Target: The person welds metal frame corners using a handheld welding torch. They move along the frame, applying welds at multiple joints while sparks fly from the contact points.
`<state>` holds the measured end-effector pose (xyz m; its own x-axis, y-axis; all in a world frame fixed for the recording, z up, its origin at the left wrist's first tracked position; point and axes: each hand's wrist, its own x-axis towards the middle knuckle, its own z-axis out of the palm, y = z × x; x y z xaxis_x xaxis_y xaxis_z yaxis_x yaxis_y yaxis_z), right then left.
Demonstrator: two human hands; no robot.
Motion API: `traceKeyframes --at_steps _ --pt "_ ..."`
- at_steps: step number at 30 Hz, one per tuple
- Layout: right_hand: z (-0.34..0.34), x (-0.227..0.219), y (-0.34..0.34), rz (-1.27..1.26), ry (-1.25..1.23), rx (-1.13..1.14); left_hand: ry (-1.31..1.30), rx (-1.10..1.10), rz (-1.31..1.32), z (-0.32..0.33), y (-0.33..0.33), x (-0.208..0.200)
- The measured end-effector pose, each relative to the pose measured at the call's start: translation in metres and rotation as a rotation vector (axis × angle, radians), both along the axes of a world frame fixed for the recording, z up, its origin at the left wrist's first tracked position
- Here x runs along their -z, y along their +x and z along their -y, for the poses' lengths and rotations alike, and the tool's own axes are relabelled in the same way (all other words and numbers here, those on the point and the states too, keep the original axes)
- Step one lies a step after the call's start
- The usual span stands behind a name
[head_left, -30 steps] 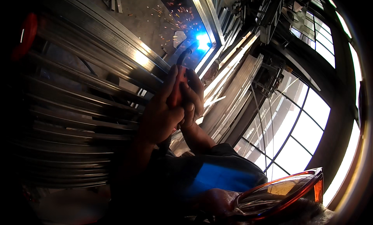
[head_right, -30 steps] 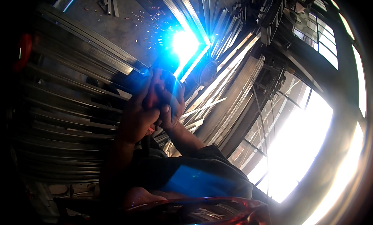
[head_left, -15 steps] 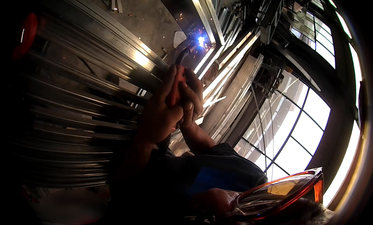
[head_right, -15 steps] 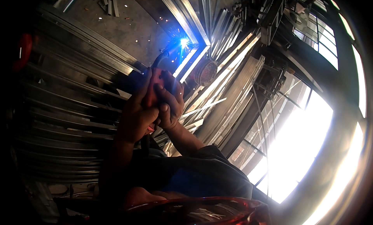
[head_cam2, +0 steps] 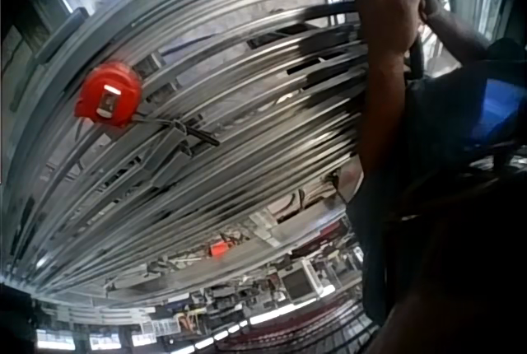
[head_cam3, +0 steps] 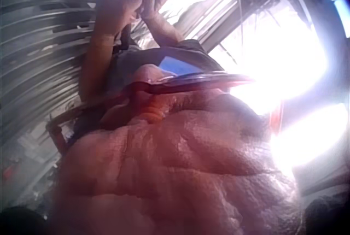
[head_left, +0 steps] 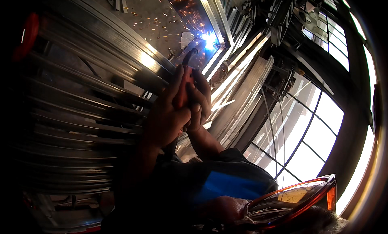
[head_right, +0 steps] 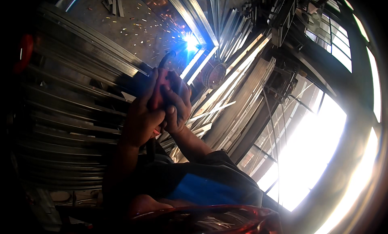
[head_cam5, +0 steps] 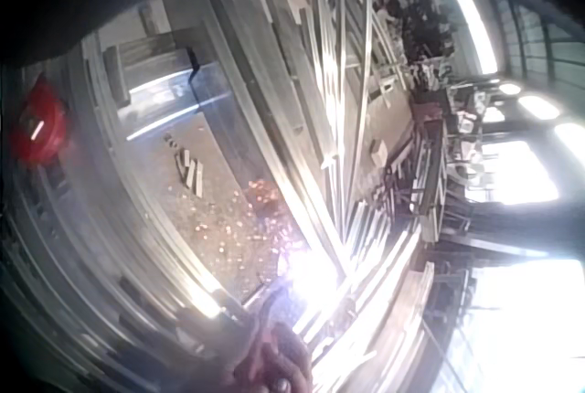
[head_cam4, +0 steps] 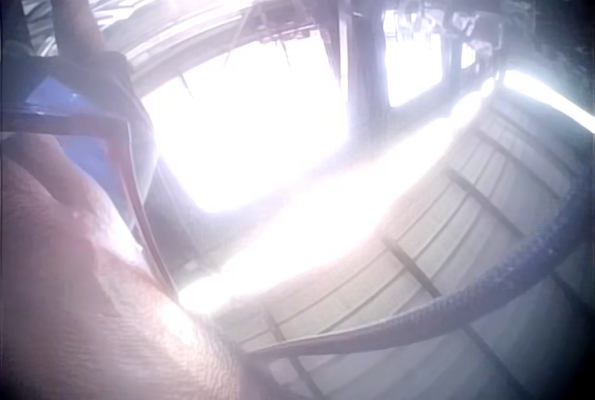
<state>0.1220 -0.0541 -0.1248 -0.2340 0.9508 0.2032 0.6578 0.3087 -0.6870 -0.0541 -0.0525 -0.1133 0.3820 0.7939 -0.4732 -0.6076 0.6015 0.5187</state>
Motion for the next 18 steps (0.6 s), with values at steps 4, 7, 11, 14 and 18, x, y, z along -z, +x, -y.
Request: traceKeyframes --at_steps 4,7,11,14,18 --pt "-0.002 0.001 -0.001 -0.004 0.001 -0.004 -0.030 0.016 0.042 -0.004 -0.003 -0.003" --pt "-0.002 0.002 -0.001 -0.018 0.019 -0.004 -0.015 -0.037 0.049 0.001 0.006 0.000" --pt "-0.003 0.004 0.004 0.017 0.039 -0.017 0.028 -0.007 -0.015 0.002 0.005 -0.002" --pt "-0.001 0.009 0.006 0.045 0.084 -0.028 0.185 -0.107 -0.152 0.005 0.013 0.004" --pt "0.000 0.015 0.010 0.134 0.117 -0.041 0.096 -0.056 -0.196 -0.003 0.003 0.000"
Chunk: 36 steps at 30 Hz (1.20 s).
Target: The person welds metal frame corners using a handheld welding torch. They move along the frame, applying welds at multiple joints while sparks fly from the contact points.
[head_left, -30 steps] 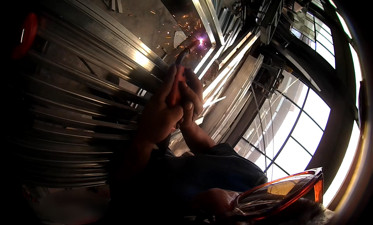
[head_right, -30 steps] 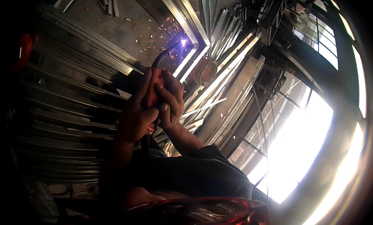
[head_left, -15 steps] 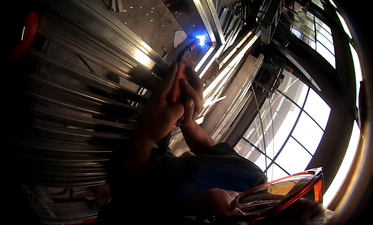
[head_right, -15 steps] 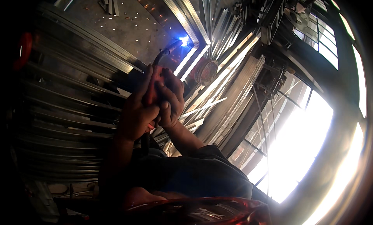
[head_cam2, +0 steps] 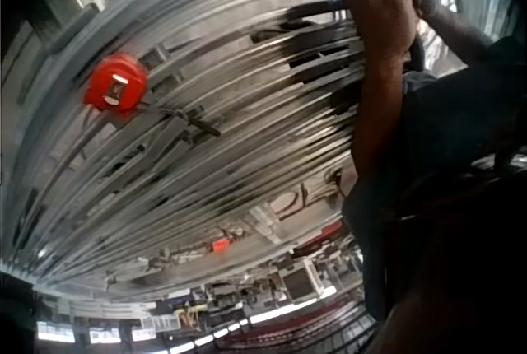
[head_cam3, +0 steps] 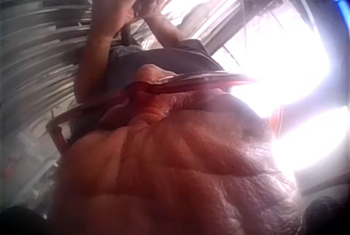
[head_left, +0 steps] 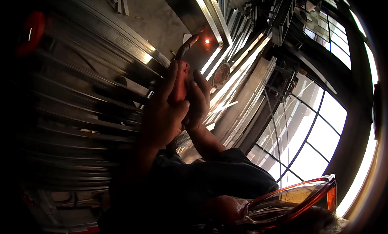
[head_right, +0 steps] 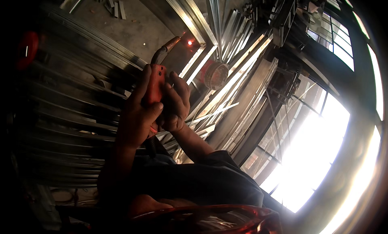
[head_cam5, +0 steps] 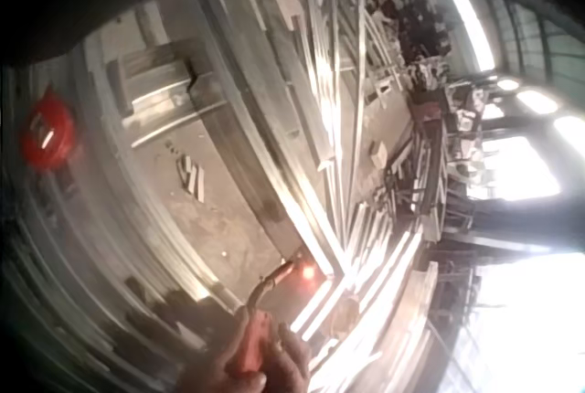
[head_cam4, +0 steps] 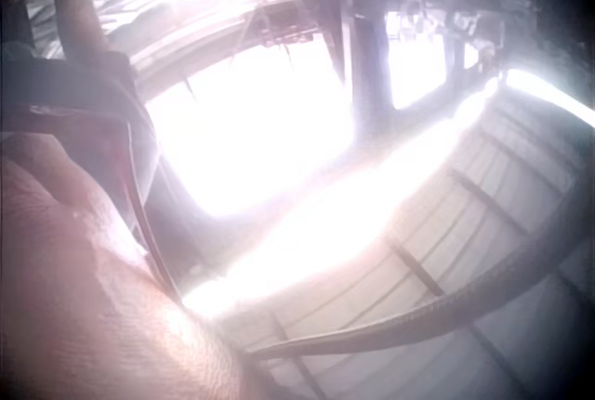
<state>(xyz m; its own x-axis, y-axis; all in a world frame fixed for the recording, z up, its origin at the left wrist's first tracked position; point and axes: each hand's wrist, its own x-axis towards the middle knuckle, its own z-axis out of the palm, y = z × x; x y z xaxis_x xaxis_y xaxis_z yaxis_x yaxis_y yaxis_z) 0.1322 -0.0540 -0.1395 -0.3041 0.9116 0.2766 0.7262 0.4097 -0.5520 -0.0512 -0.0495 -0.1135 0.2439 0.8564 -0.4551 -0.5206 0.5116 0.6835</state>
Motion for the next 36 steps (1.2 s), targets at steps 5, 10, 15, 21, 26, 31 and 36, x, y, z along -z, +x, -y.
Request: traceKeyframes --at_steps 5,10,15,21,26,31,36 --pt "-0.005 0.003 0.002 -0.004 -0.018 -0.005 -0.085 0.063 0.140 -0.014 -0.003 -0.001" --pt "-0.007 -0.008 -0.007 0.022 -0.052 -0.025 -0.119 0.074 0.163 -0.011 -0.006 -0.001" --pt "-0.006 -0.009 -0.008 0.025 -0.078 -0.014 -0.149 0.068 0.194 -0.011 -0.009 -0.002" --pt "-0.004 -0.005 -0.007 0.003 -0.091 -0.009 -0.080 0.056 0.150 -0.008 -0.010 0.001" --pt "-0.001 -0.005 -0.006 0.027 -0.089 0.000 -0.045 0.005 0.213 -0.008 -0.006 0.004" --pt "-0.001 -0.006 -0.009 0.000 -0.105 0.013 -0.024 -0.008 0.224 -0.008 -0.004 0.006" --pt "-0.003 -0.005 -0.008 -0.017 -0.090 -0.006 -0.023 -0.002 0.204 -0.009 -0.003 0.006"
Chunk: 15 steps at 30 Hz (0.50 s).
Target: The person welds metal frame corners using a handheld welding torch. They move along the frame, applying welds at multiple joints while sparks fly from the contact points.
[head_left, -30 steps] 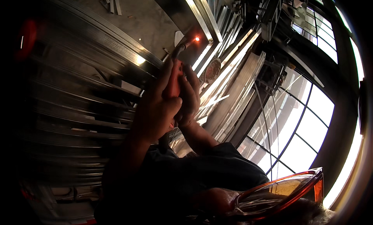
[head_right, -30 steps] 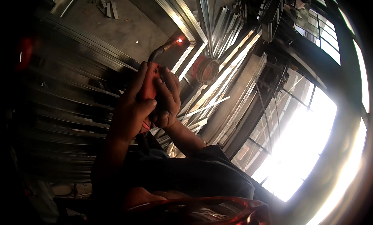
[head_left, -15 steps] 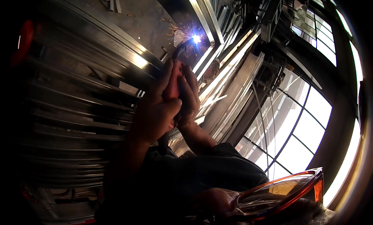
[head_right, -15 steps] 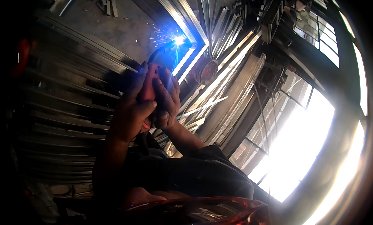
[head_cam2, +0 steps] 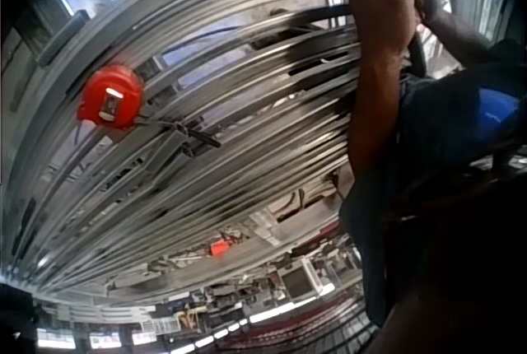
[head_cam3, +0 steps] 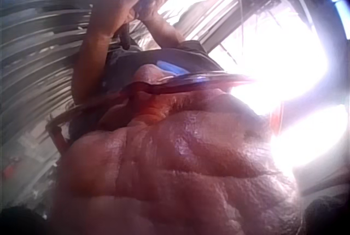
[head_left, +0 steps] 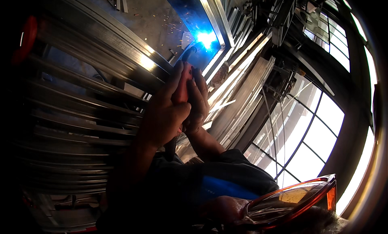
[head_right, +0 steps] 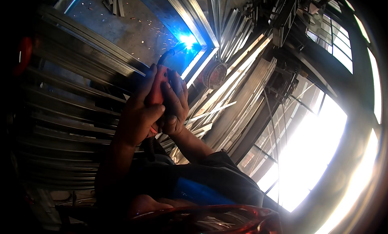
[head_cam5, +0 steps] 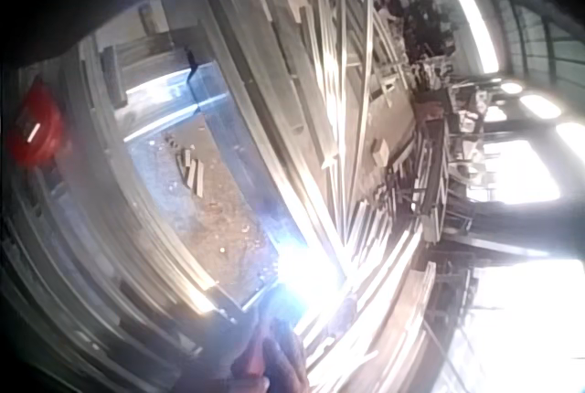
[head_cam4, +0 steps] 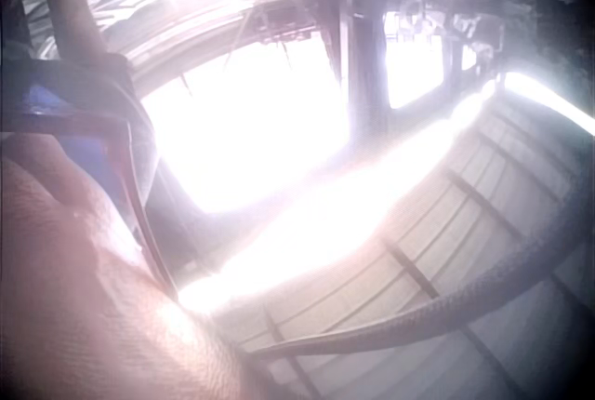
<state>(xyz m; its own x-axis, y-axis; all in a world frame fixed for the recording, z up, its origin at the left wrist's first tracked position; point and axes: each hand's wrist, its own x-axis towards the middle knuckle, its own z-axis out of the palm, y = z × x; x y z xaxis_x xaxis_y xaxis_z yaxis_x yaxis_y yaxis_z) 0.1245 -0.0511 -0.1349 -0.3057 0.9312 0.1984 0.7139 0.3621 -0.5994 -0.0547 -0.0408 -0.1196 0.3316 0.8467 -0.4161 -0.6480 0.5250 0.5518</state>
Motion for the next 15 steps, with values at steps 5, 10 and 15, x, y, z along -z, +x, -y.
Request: traceKeyframes --at_steps 5,10,15 --pt "-0.0003 -0.0012 -0.0006 0.003 -0.003 -0.001 0.005 0.039 -0.023 -0.0028 -0.0018 -0.0001" --pt "-0.0016 0.0029 0.0022 -0.021 0.026 -0.024 0.005 0.027 -0.034 -0.0029 0.0012 -0.0003" --pt "-0.0025 0.0032 0.0006 -0.028 0.034 -0.022 0.004 0.059 -0.079 -0.0042 -0.0020 -0.0023"
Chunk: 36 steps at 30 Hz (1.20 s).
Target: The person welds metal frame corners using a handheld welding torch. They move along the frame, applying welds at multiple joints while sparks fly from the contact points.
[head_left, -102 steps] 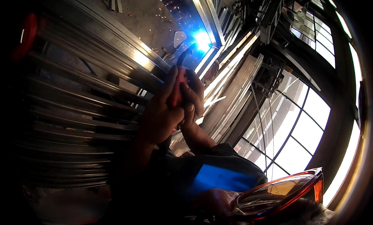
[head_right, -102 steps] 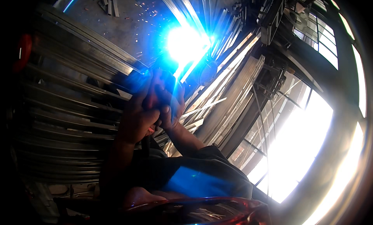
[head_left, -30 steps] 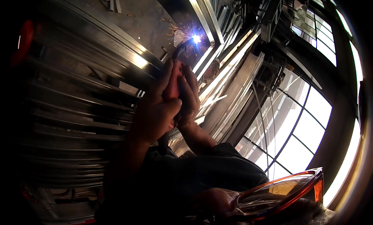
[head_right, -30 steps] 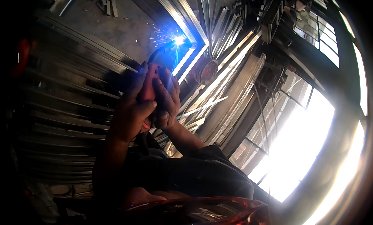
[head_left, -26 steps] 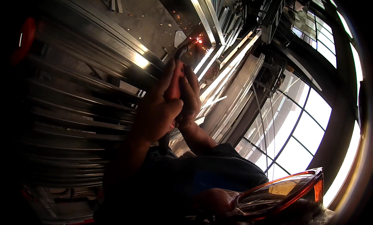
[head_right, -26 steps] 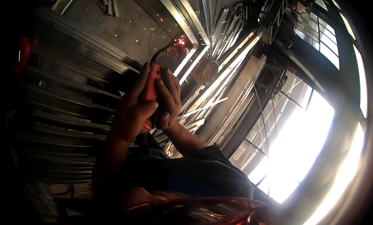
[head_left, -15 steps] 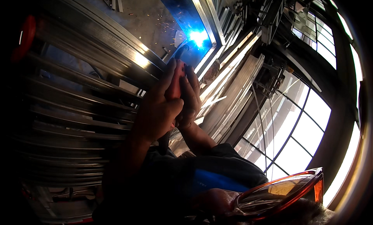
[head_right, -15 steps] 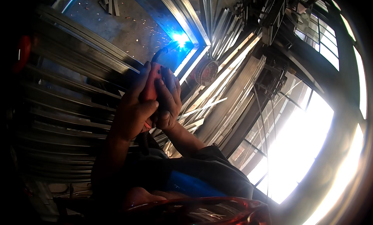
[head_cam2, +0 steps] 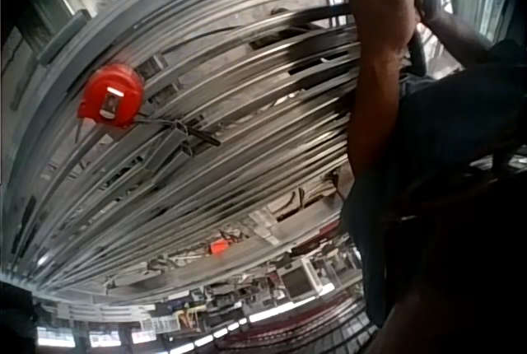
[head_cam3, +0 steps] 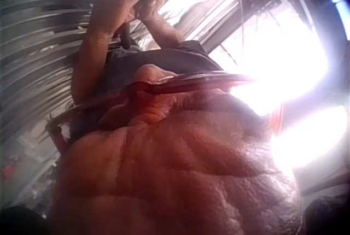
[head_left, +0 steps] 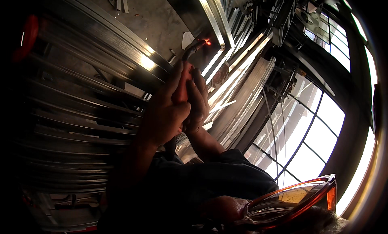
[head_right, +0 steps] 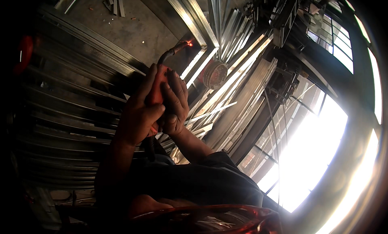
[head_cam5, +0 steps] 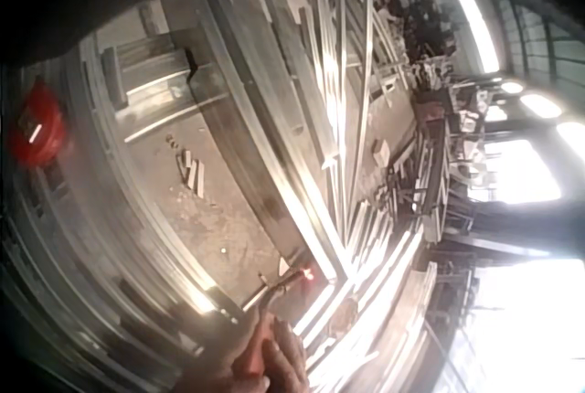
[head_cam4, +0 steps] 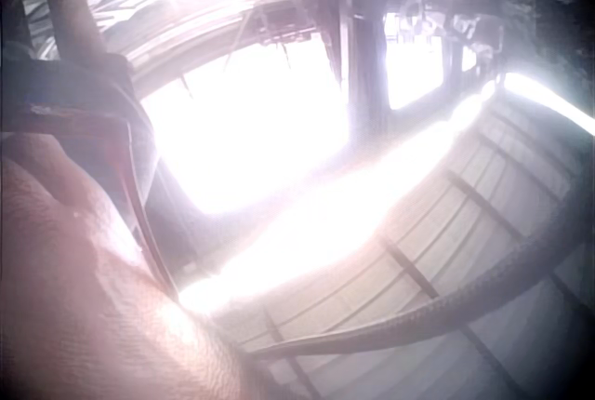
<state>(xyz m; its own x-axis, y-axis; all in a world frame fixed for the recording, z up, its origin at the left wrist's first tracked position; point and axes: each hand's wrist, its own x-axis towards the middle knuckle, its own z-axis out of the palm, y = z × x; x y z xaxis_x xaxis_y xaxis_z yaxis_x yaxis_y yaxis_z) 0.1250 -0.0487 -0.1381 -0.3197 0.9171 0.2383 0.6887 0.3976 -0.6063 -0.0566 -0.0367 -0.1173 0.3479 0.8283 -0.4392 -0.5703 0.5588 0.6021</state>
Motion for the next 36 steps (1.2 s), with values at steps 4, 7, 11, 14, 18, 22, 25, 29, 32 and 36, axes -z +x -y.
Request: traceKeyframes --at_steps 4,7,11,14,18,22,25,29,32,36 --pt "-0.0011 0.0025 0.0012 0.000 0.016 -0.038 -0.062 0.030 0.019 0.0017 -0.0047 -0.0024" --pt "-0.0011 0.0016 0.0007 0.008 0.024 -0.035 -0.071 0.031 0.035 -0.0002 -0.0065 -0.0048" --pt "-0.0006 0.0028 0.0008 0.000 0.030 -0.029 -0.045 0.009 0.045 0.0001 -0.0065 -0.0050" --pt "0.0003 0.0019 0.0001 -0.003 0.027 -0.020 -0.026 -0.021 0.055 0.0037 -0.0020 -0.0016" --pt "-0.0009 0.0013 0.0003 0.005 0.015 -0.023 -0.008 -0.041 0.048 0.0059 -0.0007 0.0001" --pt "0.0014 0.0009 0.0006 0.027 0.010 -0.018 0.059 -0.041 -0.007 0.0065 -0.0018 0.0020" --pt "0.0033 0.0006 -0.0016 0.036 0.006 -0.008 0.015 -0.056 0.021 0.0095 -0.0010 0.0017" --pt "0.0034 -0.0040 -0.0053 0.058 0.004 -0.001 0.025 -0.059 0.032 0.0076 -0.0041 0.0001" --pt "0.0022 -0.0043 -0.0073 0.067 0.028 -0.001 0.015 -0.033 0.016 0.0068 -0.0069 -0.0028" --pt "0.0025 -0.0038 -0.0046 0.063 0.041 -0.019 0.032 -0.049 -0.003 0.0095 -0.0045 -0.0026"
